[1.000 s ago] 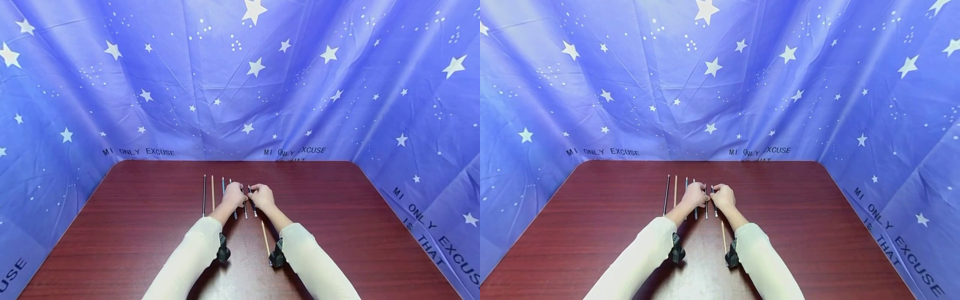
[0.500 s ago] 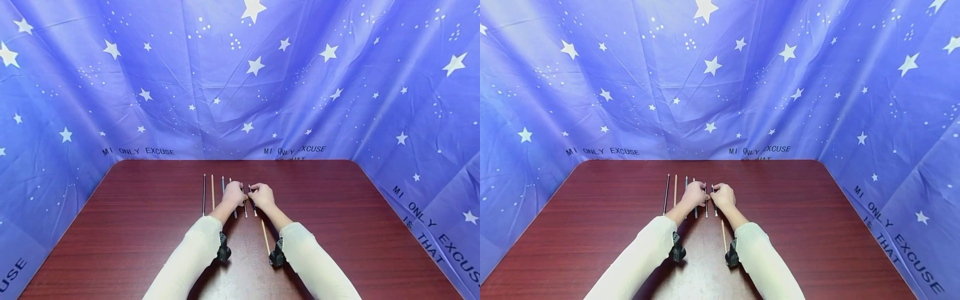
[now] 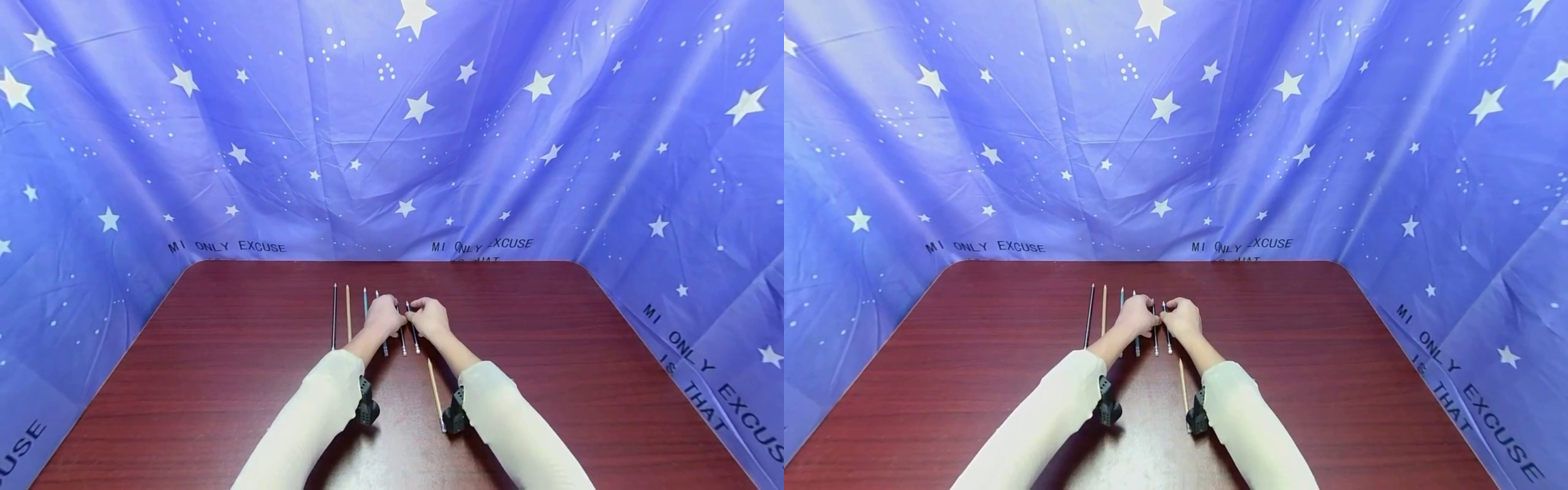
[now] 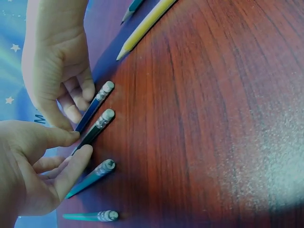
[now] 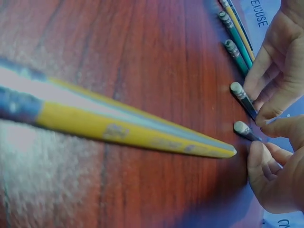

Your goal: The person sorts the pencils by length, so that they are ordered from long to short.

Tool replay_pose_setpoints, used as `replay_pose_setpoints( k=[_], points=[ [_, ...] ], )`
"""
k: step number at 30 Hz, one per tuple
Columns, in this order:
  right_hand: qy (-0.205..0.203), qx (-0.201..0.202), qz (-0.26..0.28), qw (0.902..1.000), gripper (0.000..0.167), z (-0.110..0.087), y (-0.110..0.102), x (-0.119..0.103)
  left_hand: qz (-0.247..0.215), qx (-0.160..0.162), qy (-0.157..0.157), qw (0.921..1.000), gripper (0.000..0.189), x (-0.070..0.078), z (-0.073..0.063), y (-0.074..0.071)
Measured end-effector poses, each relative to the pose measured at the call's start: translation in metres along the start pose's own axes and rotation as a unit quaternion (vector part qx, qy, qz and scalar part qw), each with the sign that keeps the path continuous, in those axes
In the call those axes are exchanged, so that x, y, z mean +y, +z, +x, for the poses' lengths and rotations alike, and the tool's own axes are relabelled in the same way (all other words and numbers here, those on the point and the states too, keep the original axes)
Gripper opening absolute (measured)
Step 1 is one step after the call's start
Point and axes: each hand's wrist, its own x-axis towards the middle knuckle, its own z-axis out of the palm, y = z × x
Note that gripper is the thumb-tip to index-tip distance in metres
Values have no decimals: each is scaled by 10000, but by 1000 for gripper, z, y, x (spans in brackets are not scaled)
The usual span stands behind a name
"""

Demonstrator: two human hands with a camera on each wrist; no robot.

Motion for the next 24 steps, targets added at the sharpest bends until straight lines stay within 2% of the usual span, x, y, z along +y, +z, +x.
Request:
replay_pose_setpoints(
  k=[8, 15, 24],
  points=[
    [63, 46, -148, 9999, 25, 1, -11, 1, -18, 34, 129, 9999, 35, 3, -3, -7],
    [118, -121, 187, 9997, 27, -3, -26, 0, 390, 307, 464, 9977, 35, 5, -12, -16],
    [-60, -257, 185, 9995, 25, -11, -42, 4, -45, 198, 788, 9967, 33, 2, -22, -24]
  ],
)
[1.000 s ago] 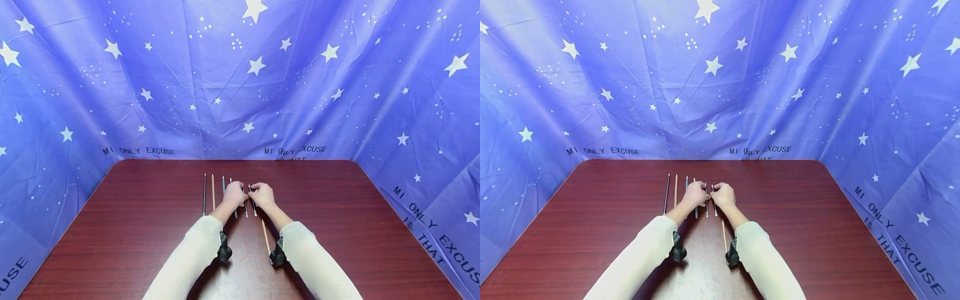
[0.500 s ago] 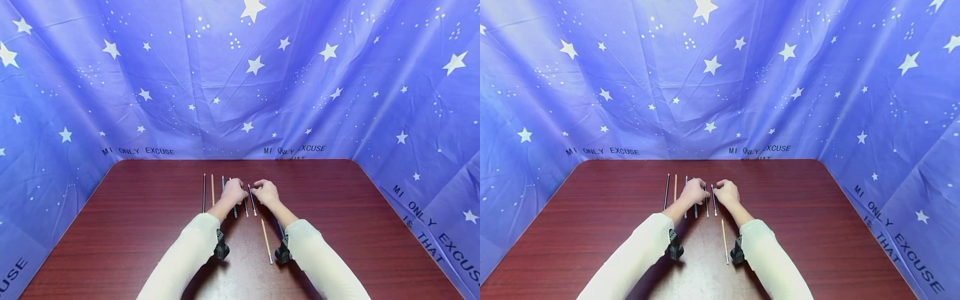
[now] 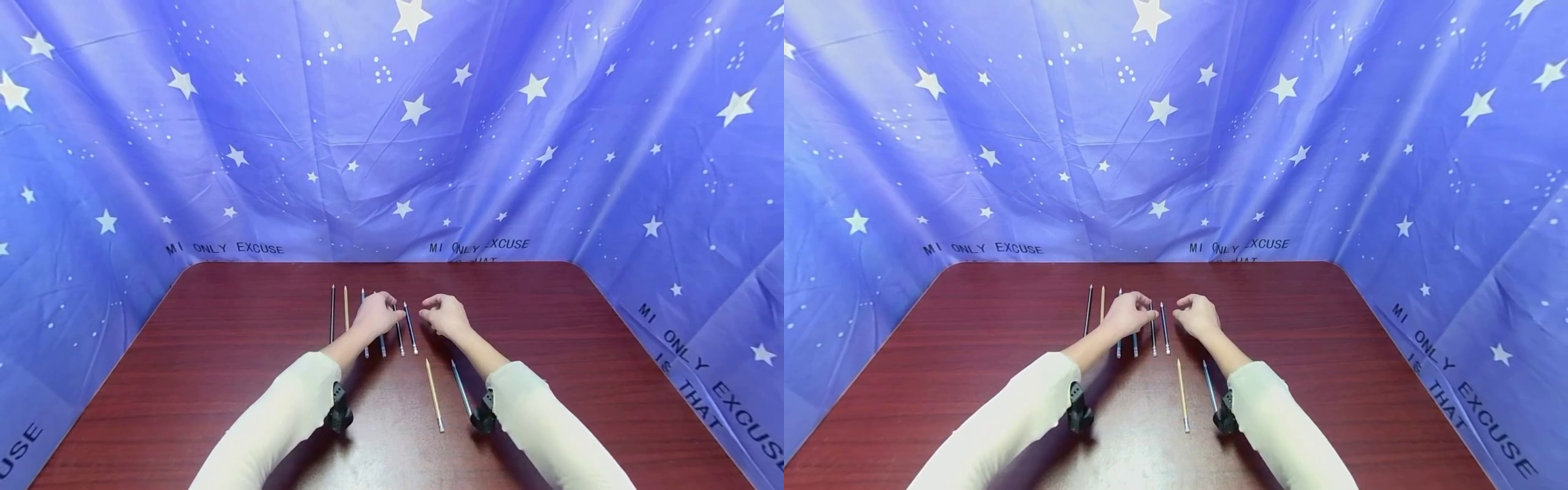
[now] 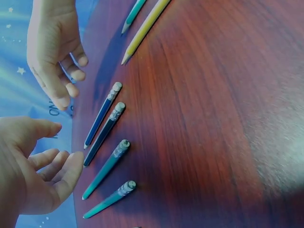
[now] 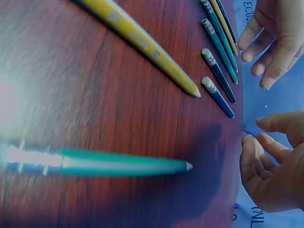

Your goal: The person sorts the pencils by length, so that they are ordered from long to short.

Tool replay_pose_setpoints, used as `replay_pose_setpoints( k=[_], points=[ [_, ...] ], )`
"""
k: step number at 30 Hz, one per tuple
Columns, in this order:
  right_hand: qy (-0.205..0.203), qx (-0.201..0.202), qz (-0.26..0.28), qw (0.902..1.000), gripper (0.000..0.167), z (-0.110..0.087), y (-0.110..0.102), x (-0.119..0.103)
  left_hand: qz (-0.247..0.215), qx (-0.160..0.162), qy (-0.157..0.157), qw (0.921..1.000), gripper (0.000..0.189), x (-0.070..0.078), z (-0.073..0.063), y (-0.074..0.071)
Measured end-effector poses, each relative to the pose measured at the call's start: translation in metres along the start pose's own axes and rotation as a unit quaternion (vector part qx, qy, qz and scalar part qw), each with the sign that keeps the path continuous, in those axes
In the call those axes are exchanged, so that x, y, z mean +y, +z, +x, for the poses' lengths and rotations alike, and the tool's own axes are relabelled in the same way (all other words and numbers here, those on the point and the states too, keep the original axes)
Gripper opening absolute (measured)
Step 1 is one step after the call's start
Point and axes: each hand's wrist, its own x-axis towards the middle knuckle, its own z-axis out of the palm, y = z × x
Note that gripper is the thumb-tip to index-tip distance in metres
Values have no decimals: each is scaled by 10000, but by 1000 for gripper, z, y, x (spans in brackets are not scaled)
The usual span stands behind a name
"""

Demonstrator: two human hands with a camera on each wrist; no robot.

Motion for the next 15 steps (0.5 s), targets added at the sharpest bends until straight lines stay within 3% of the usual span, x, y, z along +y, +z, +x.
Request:
replay_pose_setpoints(
  k=[8, 15],
  points=[
    [-83, -162, -106, 9998, 24, -13, -15, 7, -214, -253, 190, 9993, 30, -3, -15, 0],
    [-253, -317, -203, 9990, 28, -28, -29, 13, -231, -437, 553, 9972, 30, -3, -31, 0]
  ],
)
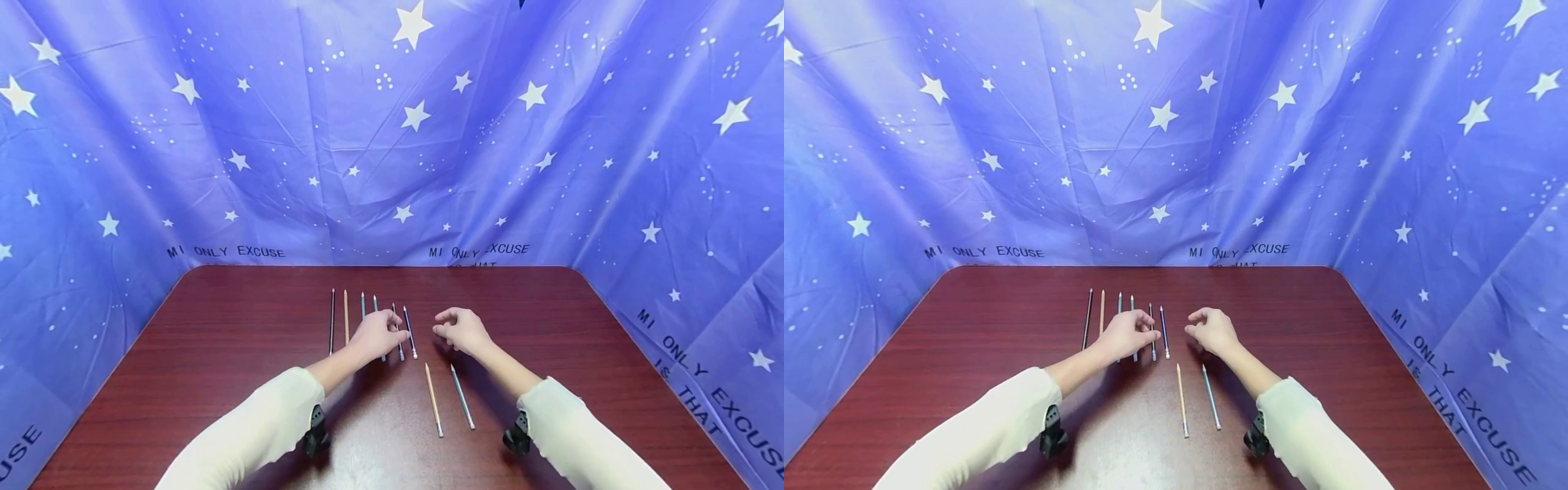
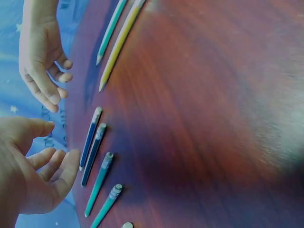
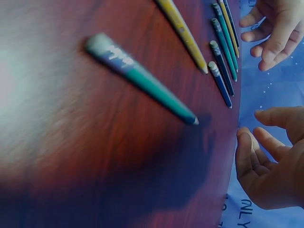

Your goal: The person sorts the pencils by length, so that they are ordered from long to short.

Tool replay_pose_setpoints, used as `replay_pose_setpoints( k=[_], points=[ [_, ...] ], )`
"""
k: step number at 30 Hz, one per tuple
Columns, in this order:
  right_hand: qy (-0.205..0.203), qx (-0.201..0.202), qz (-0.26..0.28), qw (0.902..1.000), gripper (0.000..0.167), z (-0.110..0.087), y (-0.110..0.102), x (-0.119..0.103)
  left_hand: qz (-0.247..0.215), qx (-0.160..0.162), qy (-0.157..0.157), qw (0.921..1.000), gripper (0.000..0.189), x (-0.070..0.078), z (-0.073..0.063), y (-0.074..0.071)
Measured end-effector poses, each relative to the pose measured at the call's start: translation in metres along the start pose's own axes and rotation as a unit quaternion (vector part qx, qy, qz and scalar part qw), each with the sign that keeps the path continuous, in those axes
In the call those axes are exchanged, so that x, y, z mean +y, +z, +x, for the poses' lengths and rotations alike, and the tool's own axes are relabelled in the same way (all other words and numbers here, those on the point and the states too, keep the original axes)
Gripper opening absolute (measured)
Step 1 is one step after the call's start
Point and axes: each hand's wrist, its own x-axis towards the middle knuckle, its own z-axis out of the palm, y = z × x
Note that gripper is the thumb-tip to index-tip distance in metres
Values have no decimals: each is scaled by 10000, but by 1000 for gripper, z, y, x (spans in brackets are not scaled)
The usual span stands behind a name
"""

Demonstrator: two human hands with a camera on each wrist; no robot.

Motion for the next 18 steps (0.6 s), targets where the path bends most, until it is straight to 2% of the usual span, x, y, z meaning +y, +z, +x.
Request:
replay_pose_setpoints(
  k=[6, 13, 18],
  points=[
    [-111, -187, -91, 9997, 26, -16, -5, 10, -113, -187, 167, 9996, 27, 0, -18, 3],
    [-191, -529, -40, 9984, 22, -36, -12, 21, -123, -380, 343, 9986, 25, -4, -38, 15],
    [-354, -786, -69, 9963, 21, -48, -15, 29, -188, -484, 382, 9979, 24, -1, -48, 23]
  ],
)
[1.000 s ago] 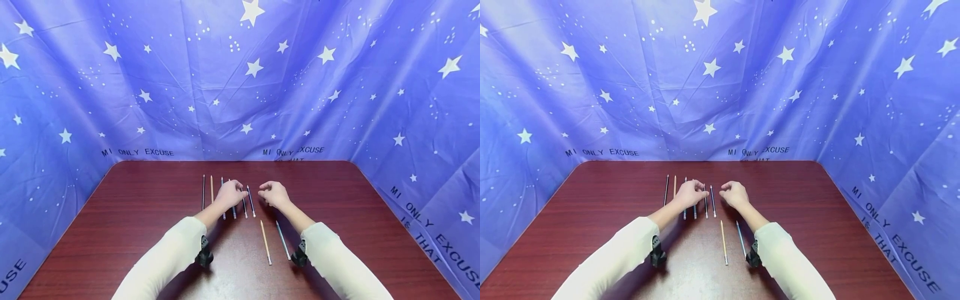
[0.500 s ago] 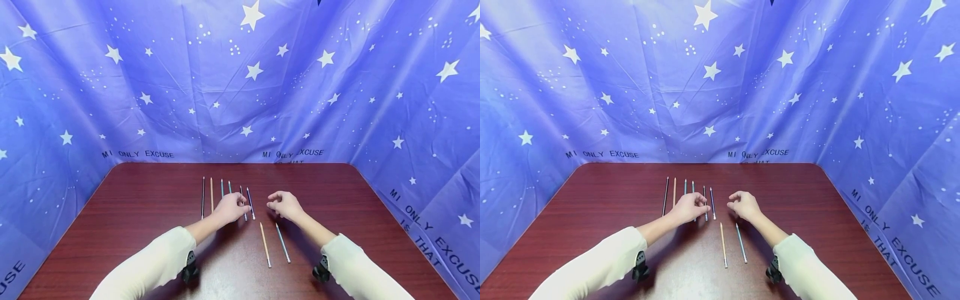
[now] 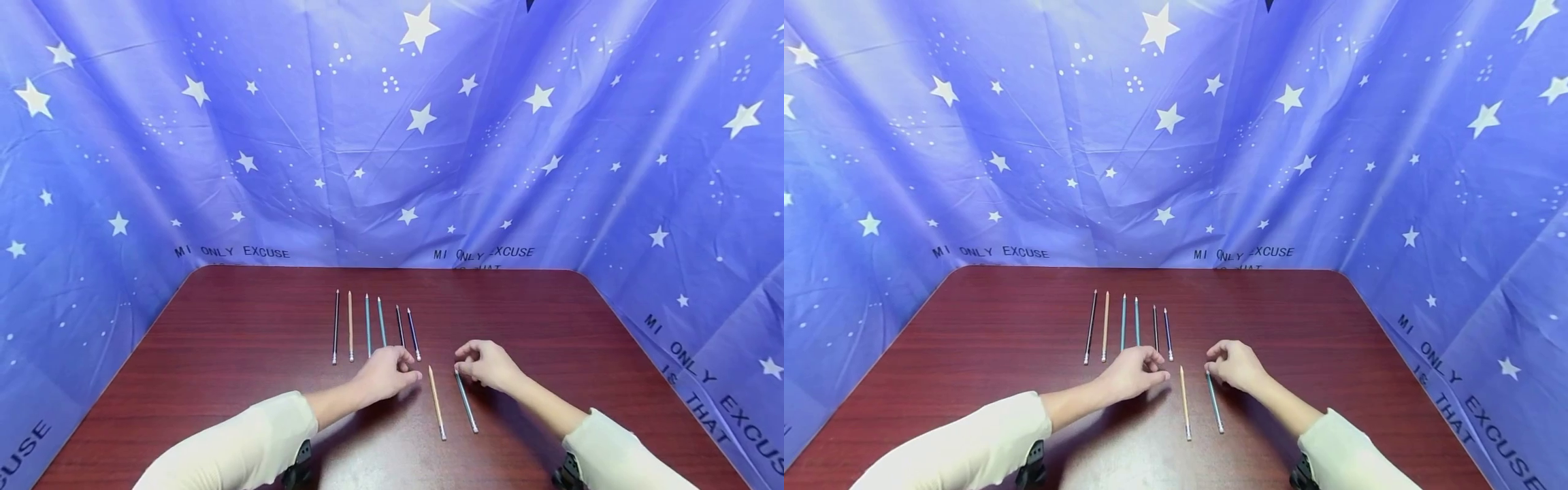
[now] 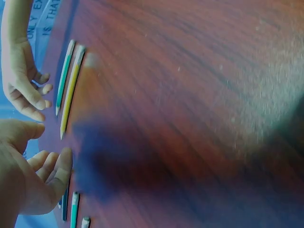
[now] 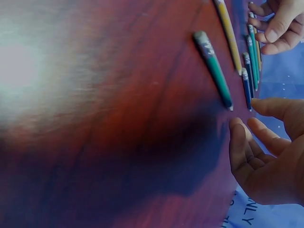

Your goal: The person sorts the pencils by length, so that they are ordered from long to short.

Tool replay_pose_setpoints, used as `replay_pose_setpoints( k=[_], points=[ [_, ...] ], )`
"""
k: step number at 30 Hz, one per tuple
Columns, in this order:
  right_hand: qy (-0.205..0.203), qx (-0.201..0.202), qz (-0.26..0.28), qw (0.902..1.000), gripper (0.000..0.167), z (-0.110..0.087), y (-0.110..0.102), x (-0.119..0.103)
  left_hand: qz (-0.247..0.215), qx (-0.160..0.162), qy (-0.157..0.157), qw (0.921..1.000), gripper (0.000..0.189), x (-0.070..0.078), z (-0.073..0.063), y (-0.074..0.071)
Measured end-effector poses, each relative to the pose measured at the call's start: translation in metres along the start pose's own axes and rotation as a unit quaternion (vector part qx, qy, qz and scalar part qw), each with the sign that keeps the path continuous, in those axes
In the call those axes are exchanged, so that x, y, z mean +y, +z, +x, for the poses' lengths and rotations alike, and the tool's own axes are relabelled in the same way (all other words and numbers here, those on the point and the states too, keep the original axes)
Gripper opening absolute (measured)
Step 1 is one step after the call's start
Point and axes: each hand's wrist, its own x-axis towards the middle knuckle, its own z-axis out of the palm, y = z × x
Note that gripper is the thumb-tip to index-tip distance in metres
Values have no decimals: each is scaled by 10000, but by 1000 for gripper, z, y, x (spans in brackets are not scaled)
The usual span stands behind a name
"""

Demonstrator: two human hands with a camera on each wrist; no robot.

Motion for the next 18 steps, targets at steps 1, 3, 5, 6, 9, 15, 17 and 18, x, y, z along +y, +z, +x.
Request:
replay_pose_setpoints(
  k=[1, 3, 5, 6, 9, 15, 17, 18],
  points=[
    [-35, -29, -36, 10000, 21, -2, 0, 1, -18, -13, 0, 10000, 24, 1, -1, 2],
    [-65, -86, -90, 9999, 22, -6, 2, 3, -13, -17, 22, 10000, 24, 3, -3, 4],
    [-55, -137, -143, 9998, 22, -9, 3, 4, 24, 1, 49, 10000, 24, 5, -4, 7],
    [-48, -168, -149, 9997, 22, -10, 3, 5, 59, 21, 79, 9999, 24, 5, -4, 9],
    [-7, -226, -183, 9996, 21, -11, 5, 6, 163, 69, 111, 9998, 24, 5, -4, 15],
    [-35, -232, -289, 9993, 22, -12, 7, 8, 342, 181, 151, 9991, 26, 6, -4, 25],
    [-61, -233, -278, 9993, 23, -12, 8, 8, 466, 217, 166, 9985, 28, 7, -4, 27],
    [-82, -236, -271, 9993, 23, -12, 8, 8, 533, 230, 163, 9982, 29, 7, -4, 28]
  ],
)
